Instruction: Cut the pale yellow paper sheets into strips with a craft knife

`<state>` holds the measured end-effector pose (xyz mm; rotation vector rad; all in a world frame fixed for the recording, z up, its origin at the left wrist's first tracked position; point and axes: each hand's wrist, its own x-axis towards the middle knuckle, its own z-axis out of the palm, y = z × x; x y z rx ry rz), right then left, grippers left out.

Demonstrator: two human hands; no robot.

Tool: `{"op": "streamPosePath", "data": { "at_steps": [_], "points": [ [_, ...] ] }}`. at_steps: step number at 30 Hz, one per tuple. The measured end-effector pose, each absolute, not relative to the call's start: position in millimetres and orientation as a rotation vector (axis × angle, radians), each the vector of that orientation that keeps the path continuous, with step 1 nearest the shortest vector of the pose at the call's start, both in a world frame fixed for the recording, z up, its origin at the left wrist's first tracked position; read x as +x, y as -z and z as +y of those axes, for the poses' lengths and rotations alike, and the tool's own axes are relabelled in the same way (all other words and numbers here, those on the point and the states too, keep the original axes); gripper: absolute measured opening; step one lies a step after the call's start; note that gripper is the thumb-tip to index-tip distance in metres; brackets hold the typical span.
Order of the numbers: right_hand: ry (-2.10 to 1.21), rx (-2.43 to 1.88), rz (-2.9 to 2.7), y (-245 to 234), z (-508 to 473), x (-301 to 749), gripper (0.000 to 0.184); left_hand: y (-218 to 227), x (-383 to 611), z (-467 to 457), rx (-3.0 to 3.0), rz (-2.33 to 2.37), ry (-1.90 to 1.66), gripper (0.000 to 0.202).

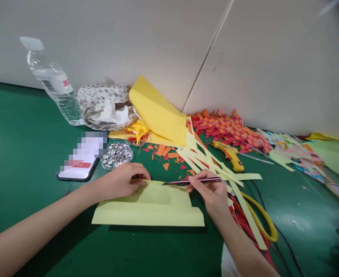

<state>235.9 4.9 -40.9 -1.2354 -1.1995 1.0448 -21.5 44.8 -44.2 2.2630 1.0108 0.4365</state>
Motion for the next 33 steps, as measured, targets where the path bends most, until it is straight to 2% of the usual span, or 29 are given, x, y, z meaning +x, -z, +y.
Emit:
{"op": "streamPosePath", "data": {
  "at_steps": [3, 13, 33],
  "points": [
    [-1.025, -1.189, -1.203, 39, 5, 235, 0.02, 45, -21, 46, 2.251, 1.018, -0.429, 0.016],
    [-1.28, -1.254, -1.322, 41, 5, 217, 0.021, 45, -19, 46, 2.231, 1.026, -0.422, 0.016],
    [-1.097, -1.259, -1.265, 45, 6, 237, 0.022, 46, -21, 47, 2.229, 1.032, -0.4, 0.014]
  ]
}}
